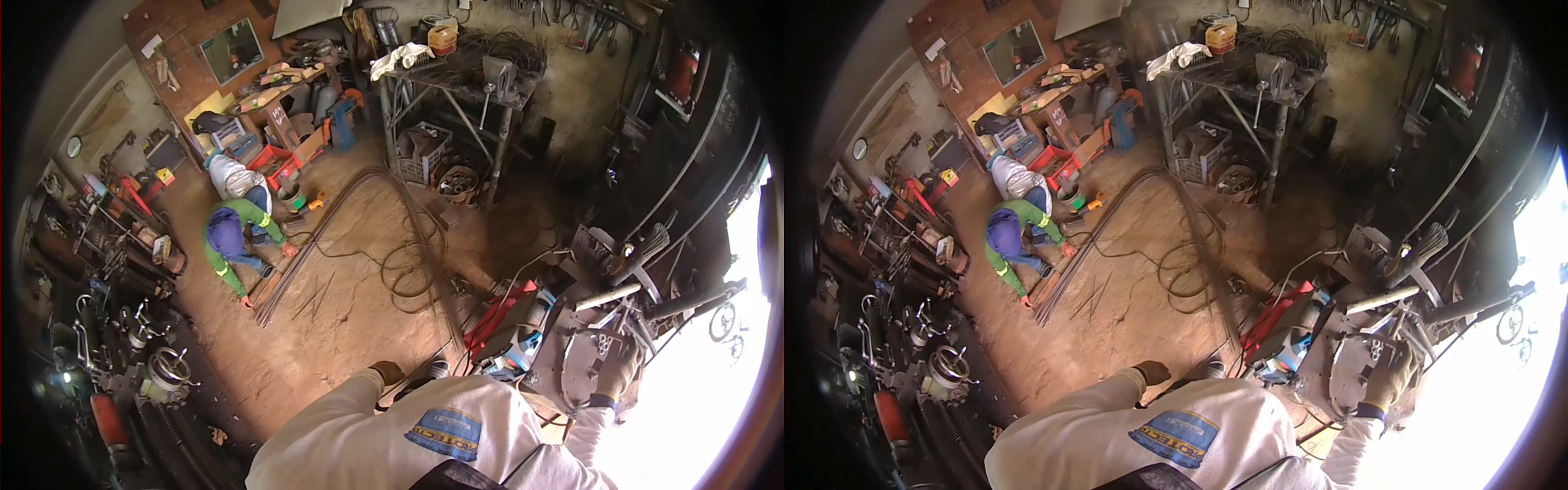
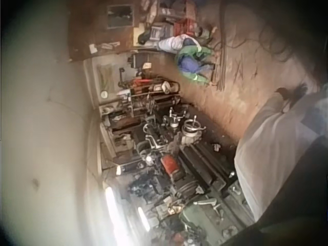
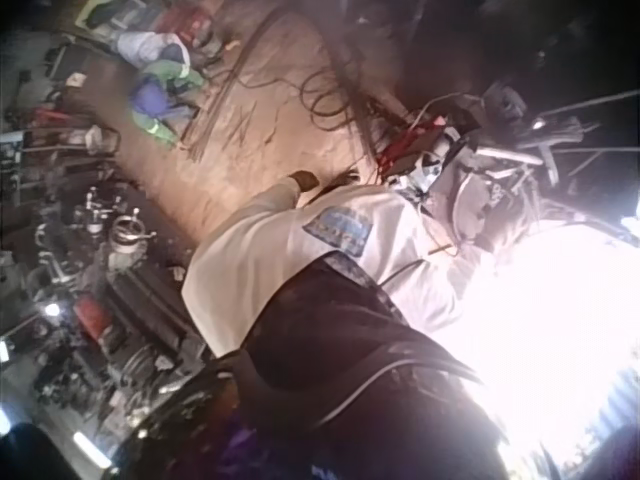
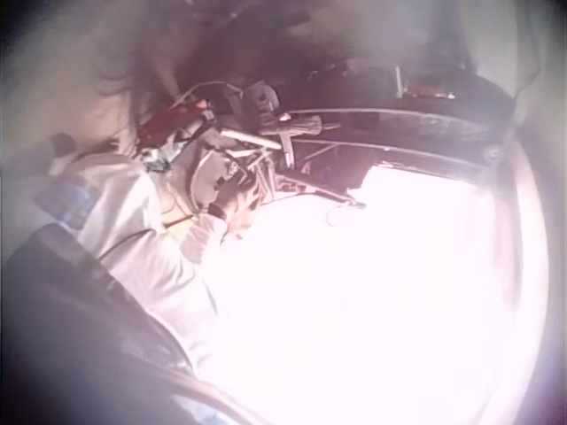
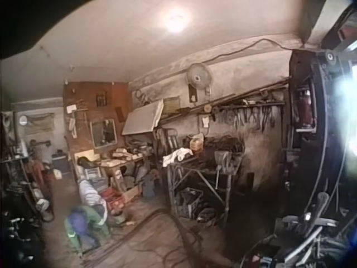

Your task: The person handles two metal wire cages, turning them over for inspection, and then places them onto a storage rack among other metal parts.

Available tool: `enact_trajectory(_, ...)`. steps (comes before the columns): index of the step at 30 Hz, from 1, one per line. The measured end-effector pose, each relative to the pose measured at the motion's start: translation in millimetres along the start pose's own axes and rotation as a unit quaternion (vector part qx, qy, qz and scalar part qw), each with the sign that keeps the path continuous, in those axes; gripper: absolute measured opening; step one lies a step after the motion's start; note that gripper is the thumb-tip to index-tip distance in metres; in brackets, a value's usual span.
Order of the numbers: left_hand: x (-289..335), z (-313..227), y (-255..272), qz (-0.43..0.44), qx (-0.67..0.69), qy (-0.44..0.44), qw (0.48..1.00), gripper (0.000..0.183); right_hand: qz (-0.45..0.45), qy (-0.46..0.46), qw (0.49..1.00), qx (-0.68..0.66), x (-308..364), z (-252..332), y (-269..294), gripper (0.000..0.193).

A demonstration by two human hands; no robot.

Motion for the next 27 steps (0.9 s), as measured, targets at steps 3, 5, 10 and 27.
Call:
enact_trajectory(3,7.7,-6.4,-14.4,-0.026,0.028,0.000,0.999,0.048,0.008,0.013,1.000,-0.008,3.3,1.5,-2.5,0.039)
enact_trajectory(5,26.6,-32.0,0.0,-0.035,0.044,0.006,0.998,0.050,0.003,0.017,1.000,0.008,4.0,-5.0,1.9,0.039)
enact_trajectory(10,62.3,-40.5,-5.5,-0.068,0.095,0.064,0.991,0.056,-0.001,0.048,0.999,-0.015,8.7,-3.2,4.9,0.041)
enact_trajectory(27,101.3,-48.8,-87.4,-0.102,0.051,0.051,0.992,0.038,0.024,0.069,0.994,0.087,6.8,-11.2,-2.2,0.045)
Point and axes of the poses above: each hand's wrist, its own x-axis away from the middle knuckle, its own y-axis out of the back of the hand, z = x × y, the point moved 8 cm from there along -x, towards the middle knuckle, and after that the axes turned 7 degrees about -y, right-handed, at the moved point
